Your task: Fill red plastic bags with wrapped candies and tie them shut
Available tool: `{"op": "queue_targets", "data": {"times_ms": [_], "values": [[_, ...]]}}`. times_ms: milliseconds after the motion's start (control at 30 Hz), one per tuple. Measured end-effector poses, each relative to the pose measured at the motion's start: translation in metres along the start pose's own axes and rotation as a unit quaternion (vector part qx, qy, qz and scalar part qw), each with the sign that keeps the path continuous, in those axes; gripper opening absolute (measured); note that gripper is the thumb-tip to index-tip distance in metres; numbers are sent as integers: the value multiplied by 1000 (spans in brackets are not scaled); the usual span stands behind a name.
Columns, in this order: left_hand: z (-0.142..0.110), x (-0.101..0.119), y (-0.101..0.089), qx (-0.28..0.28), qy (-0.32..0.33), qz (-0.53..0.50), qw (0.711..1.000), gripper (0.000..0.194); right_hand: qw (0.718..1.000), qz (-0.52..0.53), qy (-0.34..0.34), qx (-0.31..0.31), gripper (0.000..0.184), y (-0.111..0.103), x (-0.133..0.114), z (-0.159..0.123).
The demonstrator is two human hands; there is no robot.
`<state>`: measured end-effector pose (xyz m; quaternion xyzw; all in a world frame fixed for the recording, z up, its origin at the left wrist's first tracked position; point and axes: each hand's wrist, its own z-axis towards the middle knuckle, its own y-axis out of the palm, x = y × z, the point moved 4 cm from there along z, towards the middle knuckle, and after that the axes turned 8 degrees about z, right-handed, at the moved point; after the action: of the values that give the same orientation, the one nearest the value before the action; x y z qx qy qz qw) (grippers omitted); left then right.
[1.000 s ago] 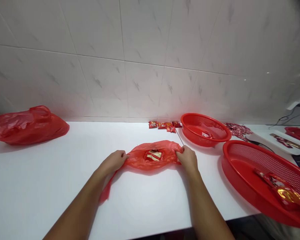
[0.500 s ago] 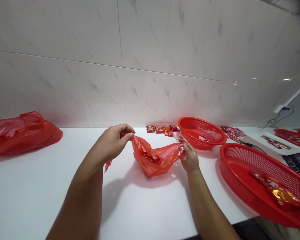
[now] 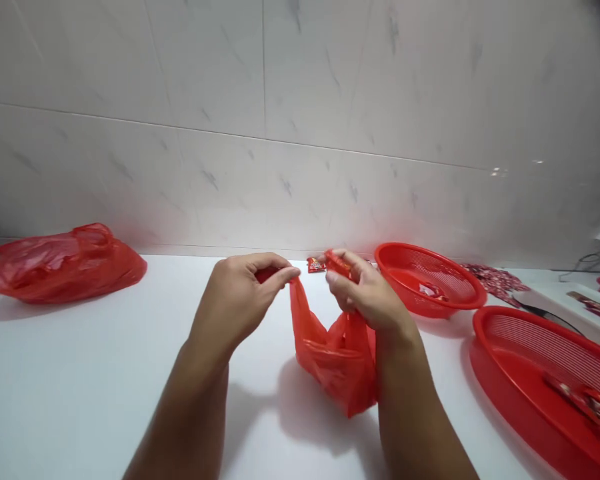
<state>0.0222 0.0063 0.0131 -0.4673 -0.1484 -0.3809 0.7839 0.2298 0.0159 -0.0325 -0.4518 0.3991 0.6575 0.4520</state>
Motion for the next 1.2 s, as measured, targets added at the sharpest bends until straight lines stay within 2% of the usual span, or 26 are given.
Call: {"op": "queue_targets", "data": {"times_ms": [67, 133, 200, 267, 300, 367, 400, 433, 467, 500, 533, 600, 667, 733, 800, 833, 900, 967, 1067, 1133, 1200], "values": [[-3, 7, 5, -16, 33, -48, 998, 19, 993, -79, 33, -81, 42, 18, 6, -4], [-5, 13, 13, -52, 58, -83, 993, 16, 981, -142, 30, -127, 32, 33, 12, -5], [-5, 17, 21, -89, 74, -102, 988, 16, 974, -176, 22, -141, 12, 43, 19, 0], [-4, 14, 24, -100, 73, -101, 987, 14, 976, -157, 40, -147, 20, 45, 26, 5], [-3, 11, 24, -98, 66, -93, 989, 28, 979, -128, 55, -146, 24, 43, 29, 8], [-1, 2, 27, -117, 44, -68, 990, 78, 989, -53, 77, -112, 30, 34, 32, 11], [-1, -3, 31, -150, 32, -58, 987, 102, 992, -22, 84, -87, 35, 29, 33, 11], [0, -7, 36, -192, 22, -58, 980, 118, 994, 0, 90, -67, 42, 23, 34, 10], [0, -11, 42, -234, 16, -72, 969, 124, 994, 13, 94, -55, 50, 18, 34, 9], [2, -13, 49, -273, 16, -99, 957, 119, 994, 15, 94, -58, 56, 14, 33, 8], [4, -14, 55, -302, 25, -136, 943, 106, 993, 14, 87, -76, 61, 11, 31, 6], [9, -14, 66, -345, 48, -201, 916, 64, 989, 11, 55, -134, 65, 6, 25, 1], [13, -16, 74, -381, 41, -217, 898, 27, 981, -2, 27, -195, 63, 0, 16, -5], [17, -19, 78, -401, 5, -208, 892, 13, 970, -52, 29, -237, 57, -7, 10, -11], [18, -21, 77, -401, -25, -218, 890, 12, 959, -154, 46, -232, 45, -16, 8, -14], [18, -20, 76, -399, -35, -230, 887, 12, 952, -216, 46, -211, 38, -20, 9, -14], [16, -21, 75, -392, -64, -251, 883, 15, 933, -331, 19, -141, 30, -27, 9, -11], [15, -23, 77, -366, -106, -268, 885, 27, 907, -414, -39, -71, 27, -27, 9, -5], [16, -25, 80, -306, -151, -302, 890, 44, 886, -448, -120, -21, 23, -16, 10, 4], [17, -25, 81, -283, -150, -305, 897, 52, 890, -433, -139, -26, 24, -8, 12, 8], [19, -23, 81, -276, -125, -292, 907, 54, 905, -404, -125, -41, 24, -2, 13, 9]]}}
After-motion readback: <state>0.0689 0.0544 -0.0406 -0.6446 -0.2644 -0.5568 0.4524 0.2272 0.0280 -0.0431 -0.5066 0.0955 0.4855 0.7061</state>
